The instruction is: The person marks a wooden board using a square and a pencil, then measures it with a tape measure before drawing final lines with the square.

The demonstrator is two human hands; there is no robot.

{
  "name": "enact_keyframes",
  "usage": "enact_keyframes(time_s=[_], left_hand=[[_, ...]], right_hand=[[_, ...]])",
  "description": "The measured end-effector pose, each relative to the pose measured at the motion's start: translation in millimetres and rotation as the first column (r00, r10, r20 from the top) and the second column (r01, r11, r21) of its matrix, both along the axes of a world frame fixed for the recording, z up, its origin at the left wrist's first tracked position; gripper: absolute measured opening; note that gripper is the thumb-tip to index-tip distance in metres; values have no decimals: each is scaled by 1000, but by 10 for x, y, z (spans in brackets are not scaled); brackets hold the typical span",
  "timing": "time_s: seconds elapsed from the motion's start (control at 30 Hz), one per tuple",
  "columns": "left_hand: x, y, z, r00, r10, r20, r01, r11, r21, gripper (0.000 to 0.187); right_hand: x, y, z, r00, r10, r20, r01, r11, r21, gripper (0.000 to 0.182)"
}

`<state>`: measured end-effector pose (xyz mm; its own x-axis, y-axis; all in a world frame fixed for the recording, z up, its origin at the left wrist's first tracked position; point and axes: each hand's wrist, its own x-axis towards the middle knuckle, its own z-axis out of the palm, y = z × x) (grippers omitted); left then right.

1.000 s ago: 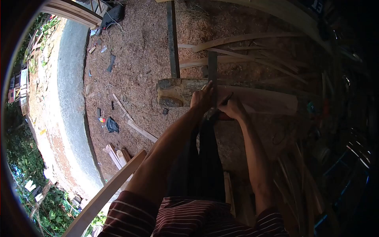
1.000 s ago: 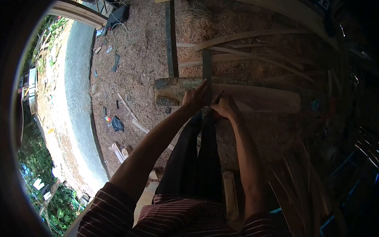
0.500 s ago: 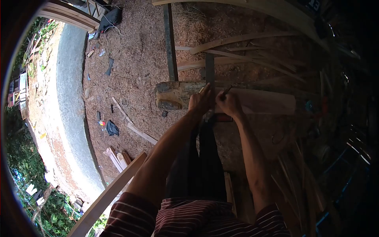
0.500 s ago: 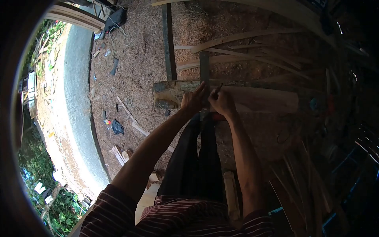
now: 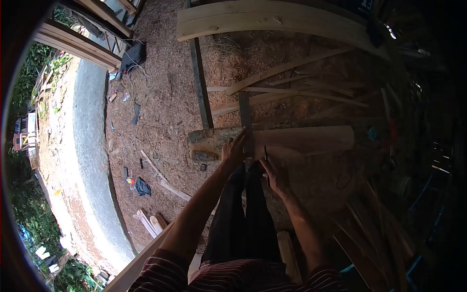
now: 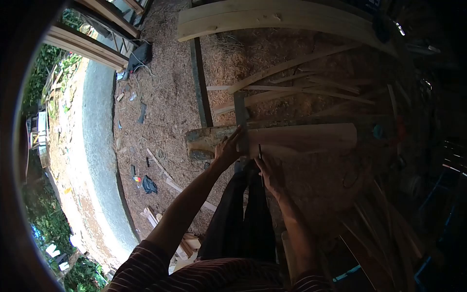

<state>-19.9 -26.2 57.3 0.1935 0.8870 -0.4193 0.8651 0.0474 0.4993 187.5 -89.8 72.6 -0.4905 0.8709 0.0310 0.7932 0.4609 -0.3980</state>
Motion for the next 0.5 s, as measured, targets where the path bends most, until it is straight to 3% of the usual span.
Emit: enact_keyframes(time_s=[0.07,0.17,0.23,0.3,0.37,0.43,0.47,0.5], left_hand=[[-2,-23,64,999,48,15,-49,998,30,98],[52,-147,-74,982,180,65,-186,977,102,96],[103,-284,-208,963,251,99,-264,952,155,96],[160,-449,-239,841,495,219,-502,864,-24,92],[148,-651,-326,803,565,188,-563,824,-70,80],[67,-829,-344,595,729,337,-589,682,-434,69],[30,-864,-362,583,736,344,-542,668,-510,64],[-19,-911,-374,571,743,348,-490,649,-582,59]], right_hand=[[4,-9,-115,997,7,78,-12,998,64,38],[-43,18,-148,992,-28,123,32,999,-31,35],[-84,84,-9,986,-12,164,57,960,-273,38],[-128,53,82,990,-38,137,62,983,-173,37],[-167,-32,174,992,-61,111,68,996,-60,37],[-193,-106,274,984,41,174,7,964,-266,38],[-192,-119,306,983,32,179,11,972,-235,38],[-193,-149,322,984,81,159,-26,948,-318,39]])
